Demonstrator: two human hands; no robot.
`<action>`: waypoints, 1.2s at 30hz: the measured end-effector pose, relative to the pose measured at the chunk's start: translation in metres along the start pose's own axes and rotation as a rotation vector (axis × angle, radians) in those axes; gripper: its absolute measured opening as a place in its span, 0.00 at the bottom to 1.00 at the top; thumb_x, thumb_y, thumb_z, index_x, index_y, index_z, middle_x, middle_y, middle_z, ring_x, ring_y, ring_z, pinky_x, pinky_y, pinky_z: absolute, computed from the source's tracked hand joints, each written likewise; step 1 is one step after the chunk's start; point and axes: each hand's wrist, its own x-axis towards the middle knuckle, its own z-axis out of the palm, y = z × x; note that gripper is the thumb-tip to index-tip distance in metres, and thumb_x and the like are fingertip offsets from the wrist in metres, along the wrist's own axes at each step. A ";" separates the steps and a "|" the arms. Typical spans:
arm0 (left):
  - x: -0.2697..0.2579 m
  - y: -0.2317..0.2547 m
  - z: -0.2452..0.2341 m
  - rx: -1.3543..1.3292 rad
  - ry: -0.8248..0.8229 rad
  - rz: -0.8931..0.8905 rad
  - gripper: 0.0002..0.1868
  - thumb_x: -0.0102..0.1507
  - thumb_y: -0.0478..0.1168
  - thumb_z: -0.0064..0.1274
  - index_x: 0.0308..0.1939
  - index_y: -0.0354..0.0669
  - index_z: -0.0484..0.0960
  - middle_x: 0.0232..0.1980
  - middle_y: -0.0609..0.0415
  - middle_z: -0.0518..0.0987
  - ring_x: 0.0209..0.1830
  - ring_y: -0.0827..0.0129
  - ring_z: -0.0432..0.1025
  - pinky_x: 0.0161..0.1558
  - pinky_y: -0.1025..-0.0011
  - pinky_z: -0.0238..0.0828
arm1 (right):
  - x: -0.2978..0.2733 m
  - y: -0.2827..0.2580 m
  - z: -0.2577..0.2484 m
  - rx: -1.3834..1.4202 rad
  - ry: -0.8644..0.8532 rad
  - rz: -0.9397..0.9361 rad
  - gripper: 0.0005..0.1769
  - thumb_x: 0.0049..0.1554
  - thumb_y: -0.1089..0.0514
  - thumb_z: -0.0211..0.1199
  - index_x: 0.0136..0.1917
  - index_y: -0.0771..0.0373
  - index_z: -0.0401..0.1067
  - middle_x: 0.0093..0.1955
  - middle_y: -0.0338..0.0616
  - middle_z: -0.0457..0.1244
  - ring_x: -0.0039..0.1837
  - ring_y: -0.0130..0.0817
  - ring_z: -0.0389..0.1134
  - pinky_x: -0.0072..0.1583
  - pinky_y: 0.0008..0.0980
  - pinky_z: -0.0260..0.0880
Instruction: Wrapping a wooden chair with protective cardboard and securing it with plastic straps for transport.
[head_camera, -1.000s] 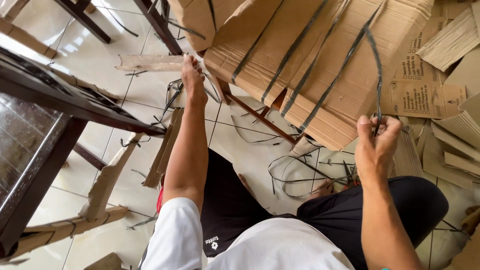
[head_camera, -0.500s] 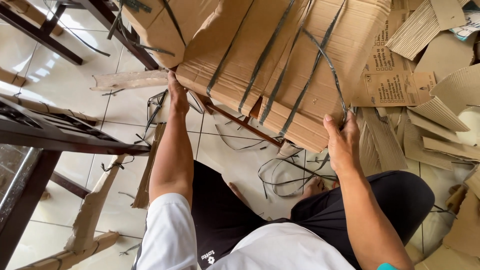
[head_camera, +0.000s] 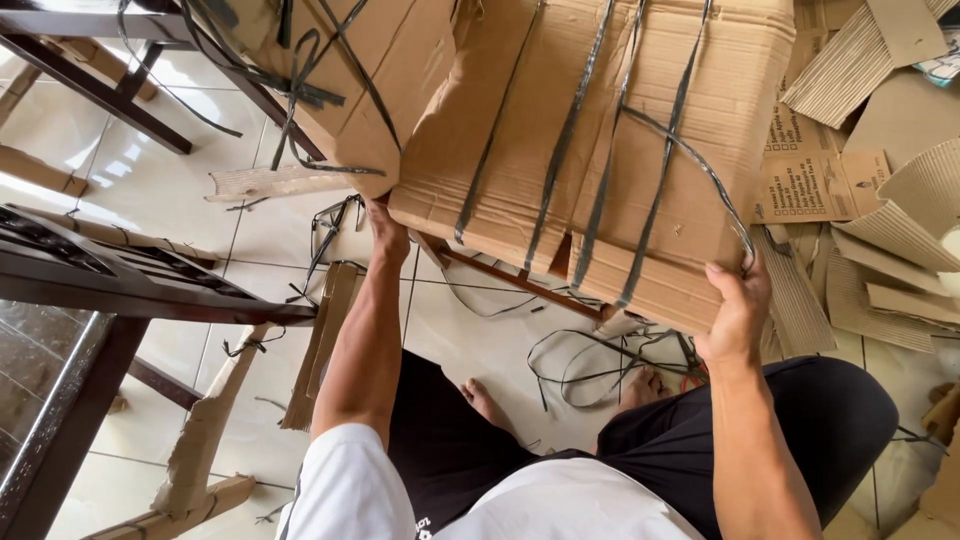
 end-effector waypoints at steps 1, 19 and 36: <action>-0.004 0.018 0.000 0.164 0.010 0.130 0.13 0.70 0.33 0.38 0.54 0.23 0.67 0.46 0.25 0.68 0.52 0.31 0.67 0.61 0.50 0.64 | -0.003 -0.002 -0.002 0.026 0.043 0.039 0.19 0.53 0.58 0.63 0.59 0.52 0.70 0.51 0.34 0.62 0.53 0.25 0.66 0.57 0.30 0.69; 0.045 0.089 0.042 -0.362 -0.033 -0.478 0.32 0.65 0.72 0.22 0.24 0.54 0.64 0.26 0.64 0.66 0.30 0.76 0.60 0.40 0.75 0.59 | 0.100 -0.095 -0.034 0.066 0.086 -0.010 0.16 0.47 0.47 0.55 0.48 0.43 0.78 0.60 0.31 0.70 0.63 0.33 0.71 0.52 0.31 0.71; 0.042 0.047 0.091 -0.065 -0.030 -0.496 0.34 0.61 0.76 0.32 0.28 0.49 0.67 0.28 0.57 0.73 0.28 0.70 0.73 0.34 0.71 0.71 | 0.219 -0.134 0.020 0.068 0.190 0.115 0.13 0.39 0.44 0.58 0.34 0.47 0.77 0.44 0.28 0.71 0.47 0.25 0.71 0.43 0.25 0.65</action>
